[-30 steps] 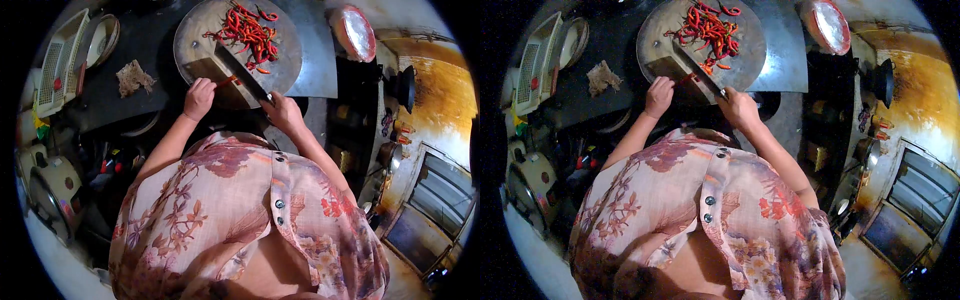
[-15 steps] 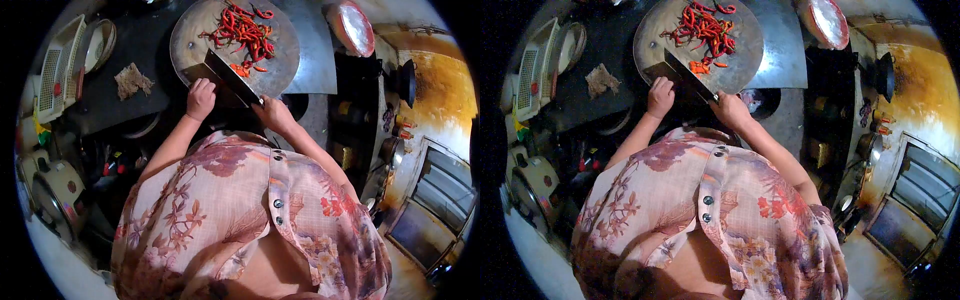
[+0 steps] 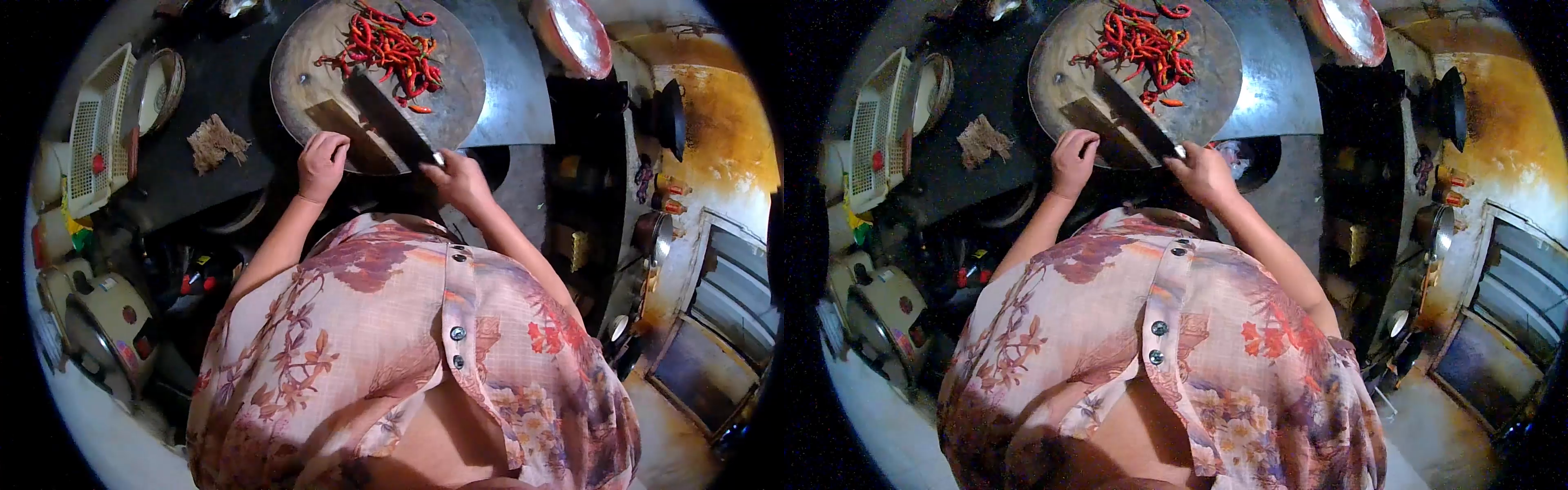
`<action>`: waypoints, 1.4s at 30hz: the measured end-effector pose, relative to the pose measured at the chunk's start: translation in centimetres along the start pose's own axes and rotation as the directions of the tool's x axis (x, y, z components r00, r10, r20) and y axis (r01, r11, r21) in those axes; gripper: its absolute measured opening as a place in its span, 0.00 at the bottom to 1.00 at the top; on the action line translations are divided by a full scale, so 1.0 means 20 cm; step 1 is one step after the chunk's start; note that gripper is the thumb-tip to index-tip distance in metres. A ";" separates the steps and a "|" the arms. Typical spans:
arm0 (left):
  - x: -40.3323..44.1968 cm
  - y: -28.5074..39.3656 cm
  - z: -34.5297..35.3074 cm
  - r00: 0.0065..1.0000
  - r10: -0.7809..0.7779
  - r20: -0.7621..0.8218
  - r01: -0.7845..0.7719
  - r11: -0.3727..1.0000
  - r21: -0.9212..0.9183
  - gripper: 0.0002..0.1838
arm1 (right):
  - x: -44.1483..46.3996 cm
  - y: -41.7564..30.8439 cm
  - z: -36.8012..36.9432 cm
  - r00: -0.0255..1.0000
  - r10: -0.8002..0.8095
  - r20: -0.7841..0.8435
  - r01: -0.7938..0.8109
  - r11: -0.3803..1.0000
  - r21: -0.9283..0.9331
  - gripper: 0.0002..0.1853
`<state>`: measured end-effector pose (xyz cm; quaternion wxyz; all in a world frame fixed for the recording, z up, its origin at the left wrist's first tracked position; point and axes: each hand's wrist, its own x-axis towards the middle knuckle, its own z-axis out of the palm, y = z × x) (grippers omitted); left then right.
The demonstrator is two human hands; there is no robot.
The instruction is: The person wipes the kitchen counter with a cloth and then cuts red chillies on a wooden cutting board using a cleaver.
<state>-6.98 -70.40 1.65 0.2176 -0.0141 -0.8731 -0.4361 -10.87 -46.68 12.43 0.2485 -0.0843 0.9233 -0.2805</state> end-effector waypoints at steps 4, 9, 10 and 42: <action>0.03 0.04 -0.03 0.925 -0.258 0.277 0.302 0.944 -0.130 0.06 | -0.18 0.11 -0.17 0.961 0.239 -0.139 -0.140 0.854 0.501 0.14; 0.18 0.28 0.23 0.782 -0.010 0.623 0.252 0.919 -0.302 0.13 | -0.39 0.27 -0.33 0.821 0.318 -0.475 0.042 0.796 0.604 0.07; 0.20 0.36 0.29 0.786 0.078 0.613 0.195 0.910 -0.366 0.14 | -0.42 0.31 -0.35 0.803 0.324 -0.500 0.090 0.764 0.640 0.07; 0.01 -0.05 -0.06 0.674 -0.732 0.099 0.651 0.525 -0.548 0.03 | -0.07 -0.02 -0.10 0.999 -0.050 0.019 0.052 0.992 -0.116 0.16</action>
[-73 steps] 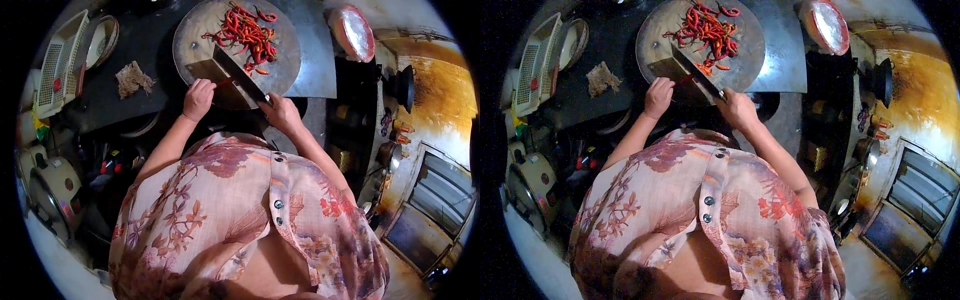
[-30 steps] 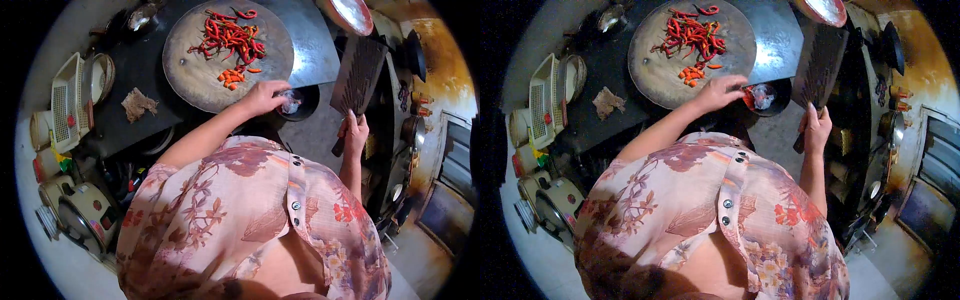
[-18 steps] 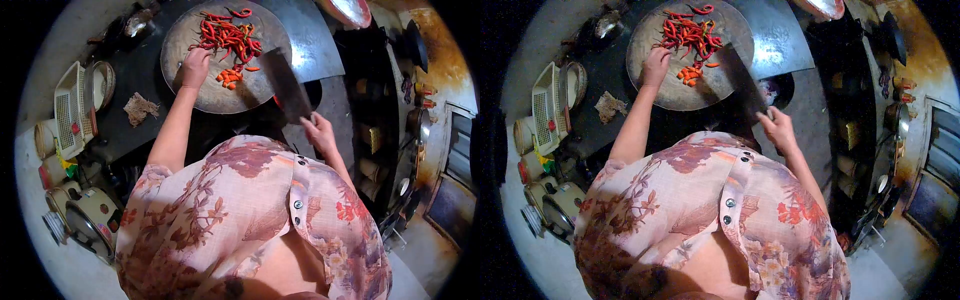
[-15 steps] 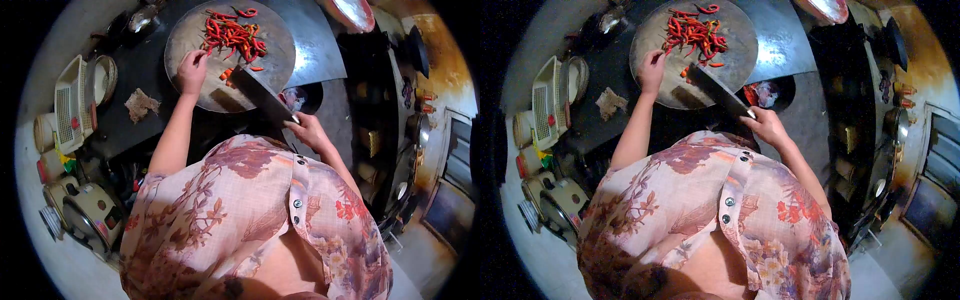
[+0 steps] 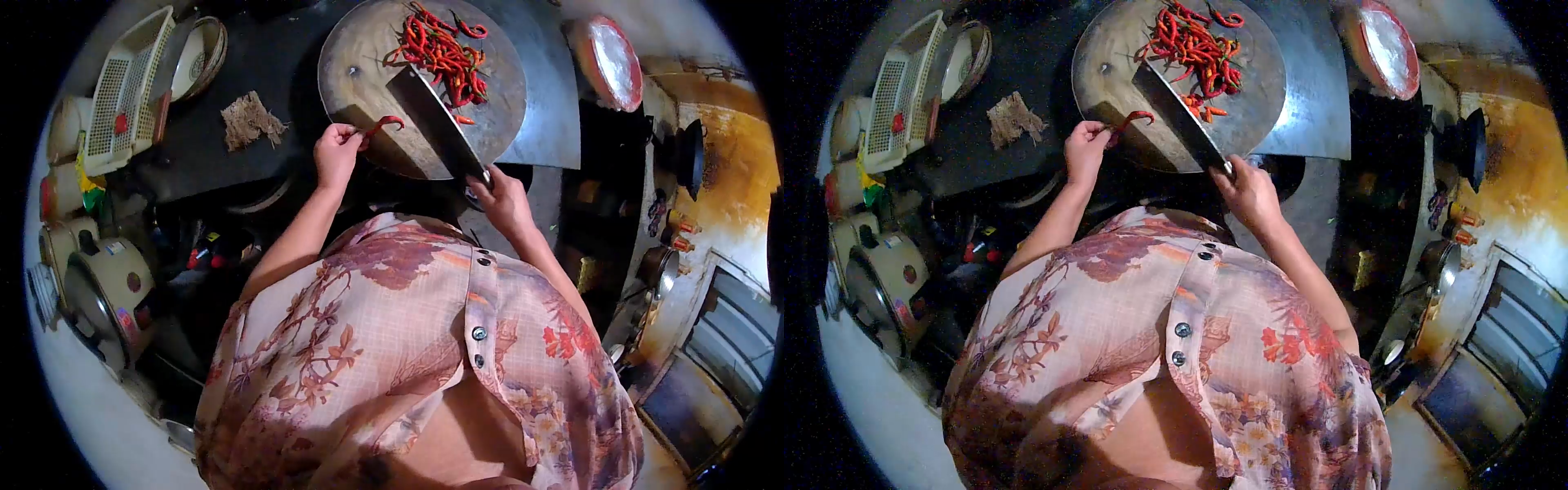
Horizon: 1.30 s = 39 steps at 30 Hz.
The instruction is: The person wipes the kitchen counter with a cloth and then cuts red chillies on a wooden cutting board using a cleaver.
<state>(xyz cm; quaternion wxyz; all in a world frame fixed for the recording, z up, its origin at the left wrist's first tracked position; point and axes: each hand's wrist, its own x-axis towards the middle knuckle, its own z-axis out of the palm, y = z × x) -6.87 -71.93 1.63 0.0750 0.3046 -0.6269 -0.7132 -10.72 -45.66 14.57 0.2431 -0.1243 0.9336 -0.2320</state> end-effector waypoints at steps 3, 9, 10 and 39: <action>0.00 -0.04 0.01 1.000 0.026 -0.001 -0.026 0.998 -0.056 0.03 | 0.10 0.02 0.10 0.999 -0.033 0.001 0.033 0.989 -0.147 0.16; -0.02 -0.04 0.04 0.966 0.253 -0.050 -0.222 0.917 0.332 0.04 | 0.07 -0.07 0.01 1.000 -0.008 0.027 0.009 0.999 -0.039 0.17; -0.03 -0.05 0.04 0.941 0.334 -0.054 -0.284 0.867 0.411 0.05 | 0.07 -0.05 0.04 0.999 -0.029 0.031 0.031 0.995 -0.095 0.17; 0.00 -0.05 0.17 0.623 0.711 0.327 -0.733 0.385 0.560 0.05 | 0.10 -0.05 0.10 0.997 -0.025 0.067 0.035 0.986 -0.163 0.17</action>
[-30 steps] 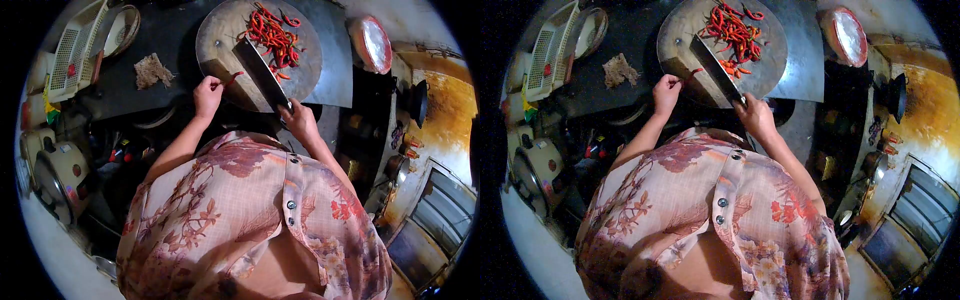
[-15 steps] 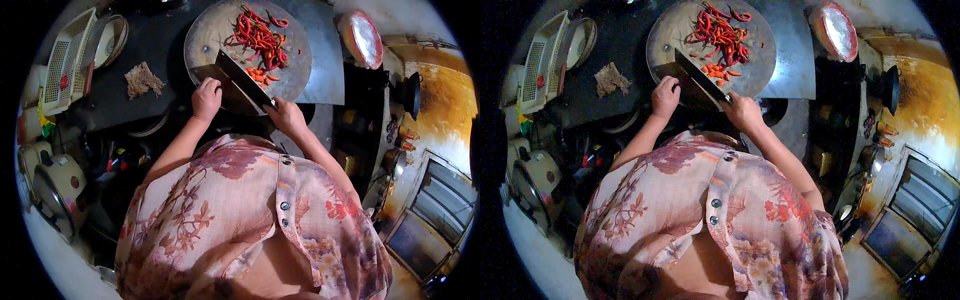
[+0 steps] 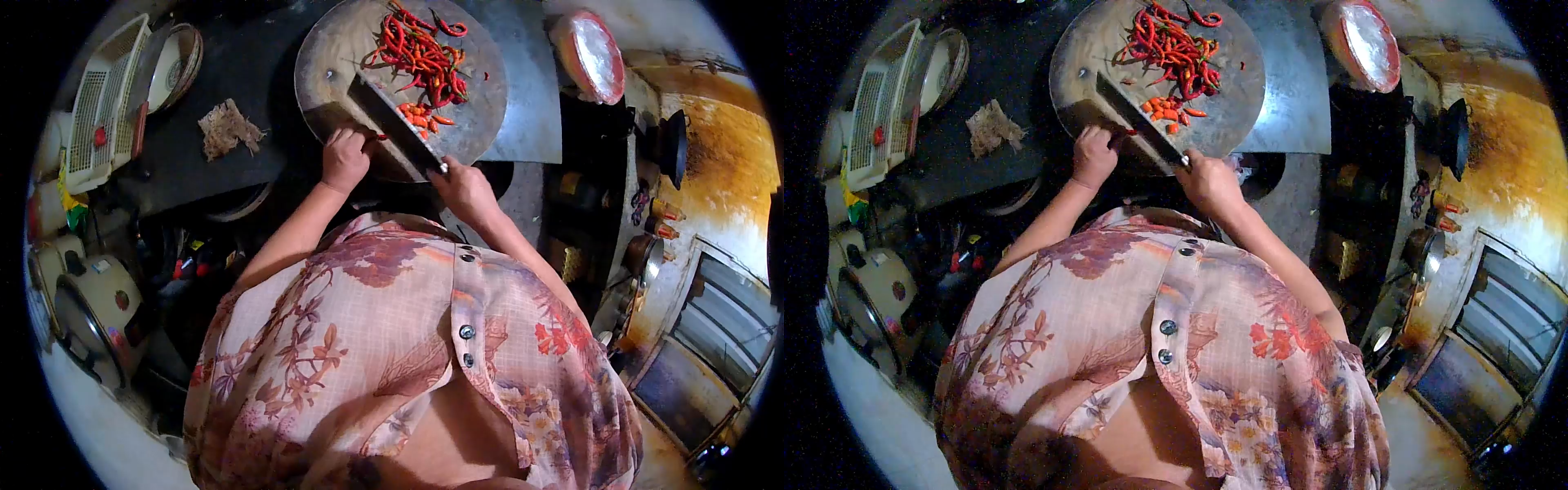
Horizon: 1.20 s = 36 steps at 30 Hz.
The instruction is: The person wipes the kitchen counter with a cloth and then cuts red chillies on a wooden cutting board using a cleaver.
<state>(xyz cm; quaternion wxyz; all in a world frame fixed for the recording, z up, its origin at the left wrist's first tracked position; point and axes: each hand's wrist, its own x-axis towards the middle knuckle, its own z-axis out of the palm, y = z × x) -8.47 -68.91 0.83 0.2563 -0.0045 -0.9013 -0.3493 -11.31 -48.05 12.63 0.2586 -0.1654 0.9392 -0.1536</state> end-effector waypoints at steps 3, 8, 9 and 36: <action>0.00 0.00 0.00 0.998 0.010 0.061 -0.016 0.995 0.097 0.07 | 0.02 0.02 0.01 0.999 -0.024 -0.036 0.024 1.000 0.005 0.16; -0.02 0.02 0.01 0.993 0.094 -0.068 -0.091 0.994 0.058 0.07 | -0.05 -0.07 -0.08 1.000 -0.011 -0.026 0.012 0.999 0.042 0.17; -0.03 0.02 0.01 0.997 0.078 -0.020 -0.076 0.993 0.091 0.07 | -0.04 -0.05 -0.05 1.000 0.001 -0.003 -0.001 1.000 0.017 0.17; 0.27 0.53 0.41 0.722 0.379 0.578 -0.047 0.861 -0.506 0.21 | -0.60 0.42 -0.27 0.590 0.606 -0.534 0.164 0.557 0.814 0.07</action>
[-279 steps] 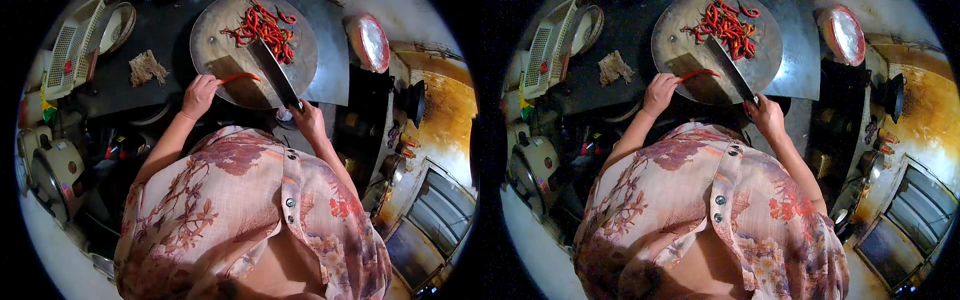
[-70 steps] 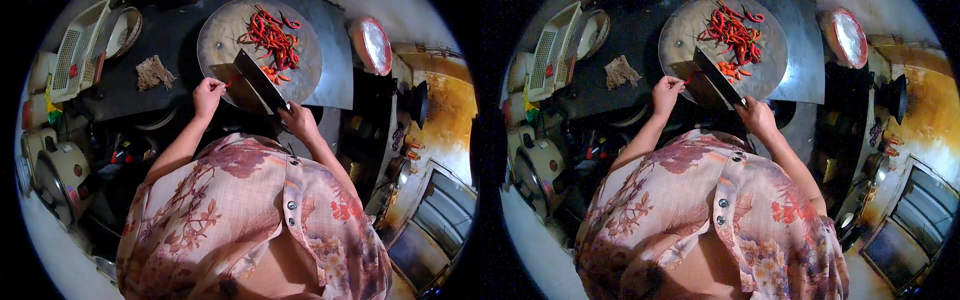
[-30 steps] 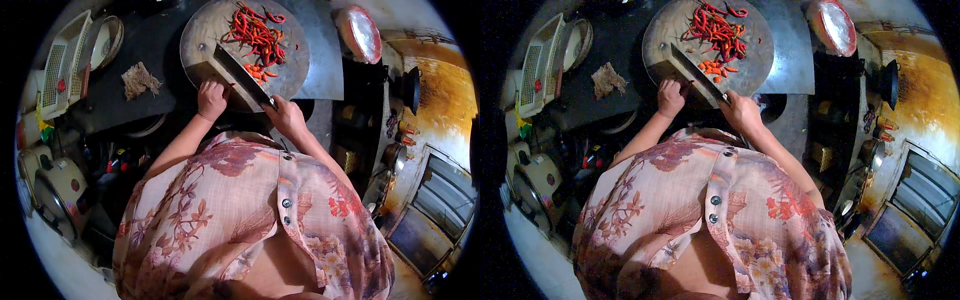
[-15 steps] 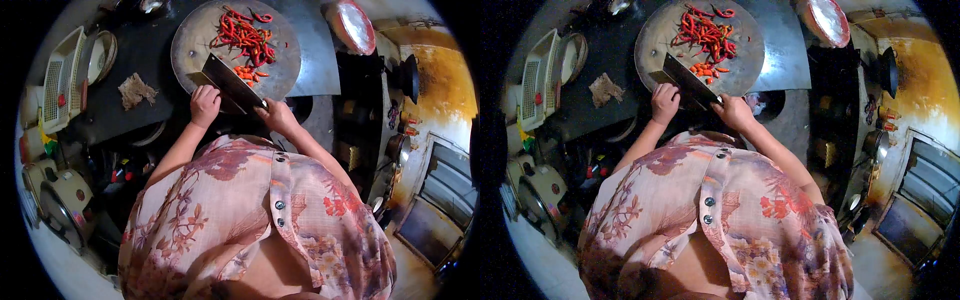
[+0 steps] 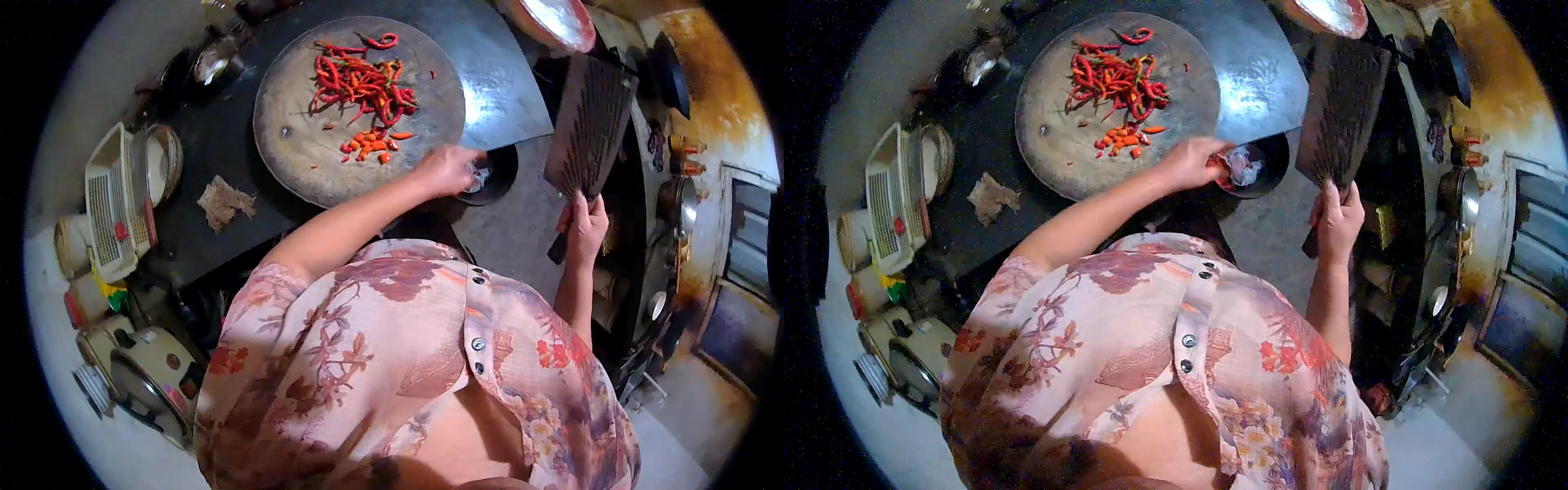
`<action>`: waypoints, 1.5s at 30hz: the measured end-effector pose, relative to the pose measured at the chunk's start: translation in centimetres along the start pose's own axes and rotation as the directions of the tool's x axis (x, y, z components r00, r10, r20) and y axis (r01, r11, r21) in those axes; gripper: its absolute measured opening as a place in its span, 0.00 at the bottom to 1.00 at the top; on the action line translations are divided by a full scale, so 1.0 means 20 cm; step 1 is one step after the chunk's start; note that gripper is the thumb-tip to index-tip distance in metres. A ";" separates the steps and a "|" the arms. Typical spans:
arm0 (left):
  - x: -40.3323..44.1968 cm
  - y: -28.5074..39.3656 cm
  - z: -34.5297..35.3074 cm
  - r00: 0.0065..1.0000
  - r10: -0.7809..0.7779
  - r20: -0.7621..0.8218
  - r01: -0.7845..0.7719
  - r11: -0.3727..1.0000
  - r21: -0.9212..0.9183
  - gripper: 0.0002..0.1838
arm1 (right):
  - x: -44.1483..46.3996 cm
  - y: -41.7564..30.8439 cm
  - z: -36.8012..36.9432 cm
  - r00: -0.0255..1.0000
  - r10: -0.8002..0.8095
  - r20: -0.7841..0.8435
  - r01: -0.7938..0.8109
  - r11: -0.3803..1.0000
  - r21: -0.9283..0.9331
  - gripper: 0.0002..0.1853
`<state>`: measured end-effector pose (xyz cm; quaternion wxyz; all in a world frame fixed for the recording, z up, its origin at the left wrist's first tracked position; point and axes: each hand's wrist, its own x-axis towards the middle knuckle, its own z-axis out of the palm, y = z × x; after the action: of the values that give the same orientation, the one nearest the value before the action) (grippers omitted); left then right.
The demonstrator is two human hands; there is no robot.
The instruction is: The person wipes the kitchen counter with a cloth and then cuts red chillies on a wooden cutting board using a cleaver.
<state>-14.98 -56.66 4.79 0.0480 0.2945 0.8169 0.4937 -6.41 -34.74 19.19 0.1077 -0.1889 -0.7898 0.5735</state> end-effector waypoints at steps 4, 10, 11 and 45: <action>0.33 -0.22 -0.13 0.998 0.053 -0.021 -0.041 0.924 0.381 0.14 | -0.03 0.09 -0.11 0.996 0.067 -0.066 -0.068 0.998 -0.016 0.08; 0.29 -0.51 -0.24 0.991 0.125 -0.046 -0.046 0.647 0.761 0.20 | -0.17 0.26 -0.02 0.965 0.260 0.016 -0.259 0.964 -0.059 0.12; 0.27 -0.52 -0.25 0.994 0.102 -0.034 -0.034 0.596 0.802 0.20 | -0.17 0.27 0.00 0.958 0.285 0.042 -0.280 0.955 -0.095 0.10; -0.41 -0.56 -0.75 0.737 -0.335 -0.587 0.580 0.761 0.293 0.10 | 0.01 0.13 0.46 0.706 0.036 0.707 0.437 0.764 -0.475 0.14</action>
<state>-18.69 -76.42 1.21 -0.1127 -0.0584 0.9399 0.3171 -9.68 -41.82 13.77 -0.1901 0.1027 -0.9301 0.2972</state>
